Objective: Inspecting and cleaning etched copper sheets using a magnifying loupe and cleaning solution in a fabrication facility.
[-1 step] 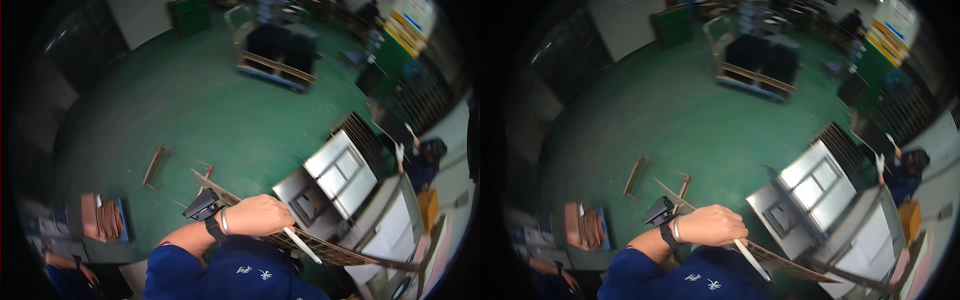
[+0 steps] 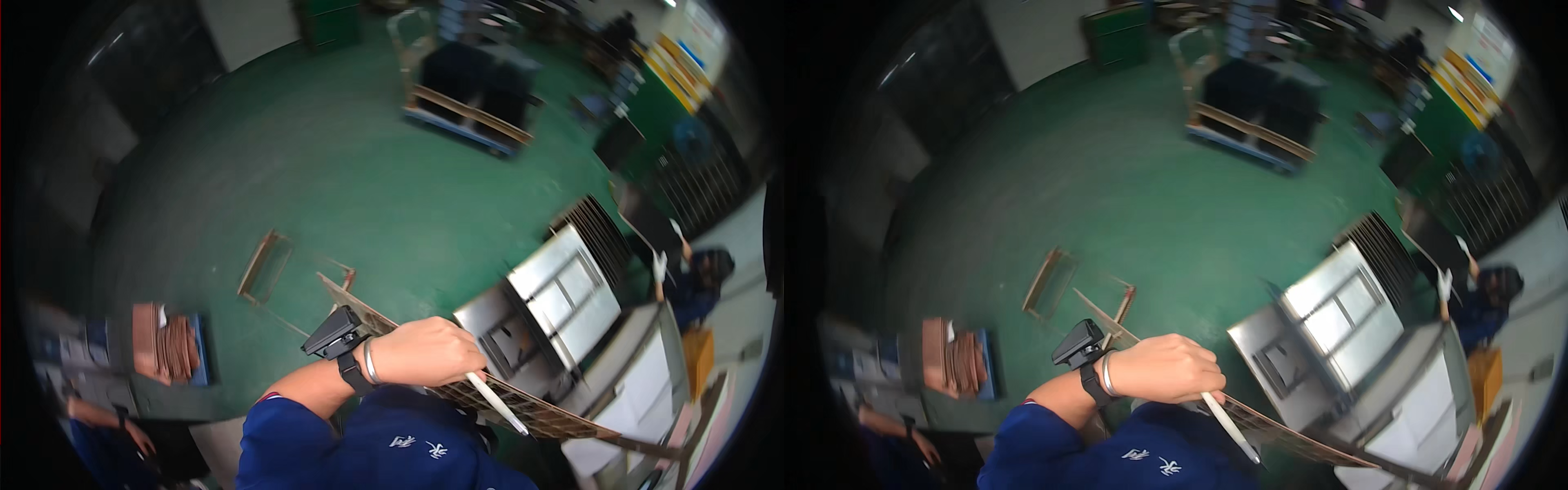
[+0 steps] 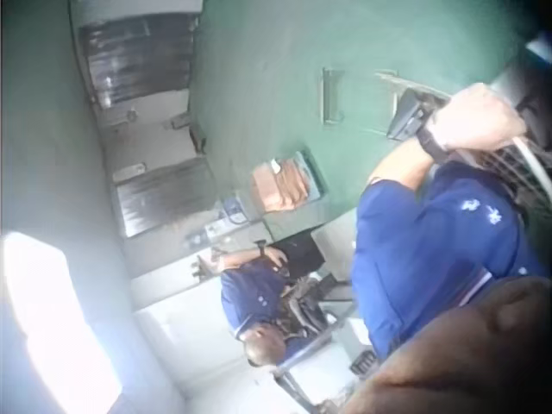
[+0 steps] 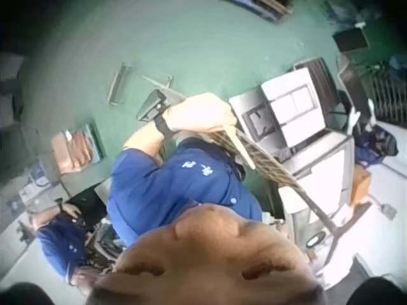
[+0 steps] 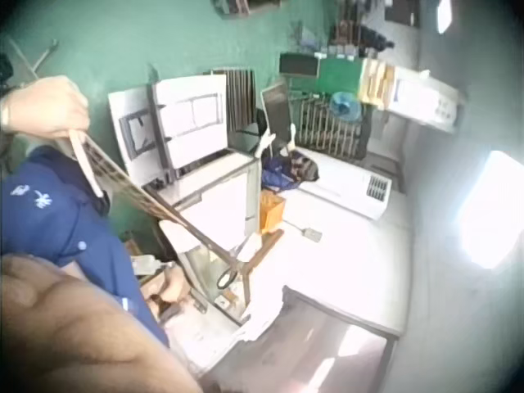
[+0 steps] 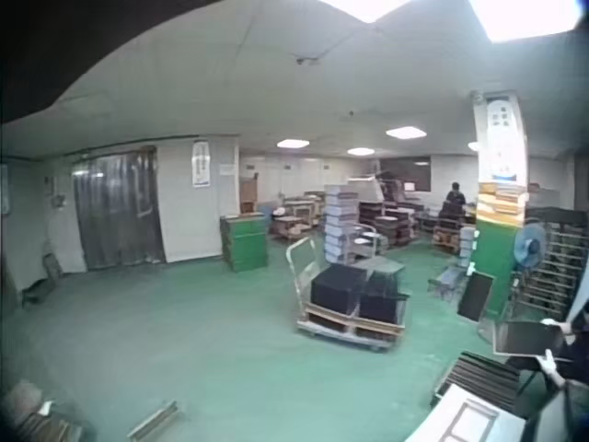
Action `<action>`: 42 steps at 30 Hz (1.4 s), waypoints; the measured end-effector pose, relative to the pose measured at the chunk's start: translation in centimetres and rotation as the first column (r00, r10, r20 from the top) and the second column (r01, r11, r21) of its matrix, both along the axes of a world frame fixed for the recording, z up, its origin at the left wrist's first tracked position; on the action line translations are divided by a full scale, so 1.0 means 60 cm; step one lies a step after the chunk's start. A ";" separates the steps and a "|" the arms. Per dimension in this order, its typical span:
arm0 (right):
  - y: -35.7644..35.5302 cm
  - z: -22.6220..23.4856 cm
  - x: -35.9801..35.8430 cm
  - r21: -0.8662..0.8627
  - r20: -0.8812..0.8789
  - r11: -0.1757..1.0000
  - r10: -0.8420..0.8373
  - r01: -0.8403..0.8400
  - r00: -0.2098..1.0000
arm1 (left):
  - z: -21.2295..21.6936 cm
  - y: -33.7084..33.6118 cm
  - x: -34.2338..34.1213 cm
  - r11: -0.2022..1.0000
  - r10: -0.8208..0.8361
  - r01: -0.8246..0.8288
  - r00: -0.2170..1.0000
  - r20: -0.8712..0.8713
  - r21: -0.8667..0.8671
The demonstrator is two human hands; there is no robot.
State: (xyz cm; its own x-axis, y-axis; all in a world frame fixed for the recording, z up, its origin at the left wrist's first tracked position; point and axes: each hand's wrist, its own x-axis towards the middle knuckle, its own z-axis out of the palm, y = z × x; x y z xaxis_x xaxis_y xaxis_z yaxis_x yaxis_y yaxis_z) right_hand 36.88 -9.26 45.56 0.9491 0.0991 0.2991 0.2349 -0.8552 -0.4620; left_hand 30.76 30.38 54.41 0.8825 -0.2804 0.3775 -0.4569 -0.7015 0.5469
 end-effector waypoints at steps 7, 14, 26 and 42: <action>0.261 -0.100 0.037 -0.196 -0.514 0.797 0.413 -0.572 0.752 | -0.031 0.186 -0.160 0.906 0.423 -0.423 0.905 0.047 -0.012; 0.415 -0.115 0.108 -0.335 -0.727 0.384 0.476 -0.861 0.495 | -0.053 0.237 -0.293 0.566 0.824 -0.822 0.566 0.029 -0.066; 0.599 -0.163 0.157 -0.379 -0.697 -0.280 0.713 -0.882 0.073 | -0.074 0.043 -0.394 -0.345 0.920 -0.813 -0.391 0.000 -0.469; 0.669 -0.255 0.088 -0.099 -0.512 -0.429 0.796 -0.898 -0.324 | -0.159 -0.190 -0.405 -0.624 0.543 -0.162 -0.794 -0.274 -0.765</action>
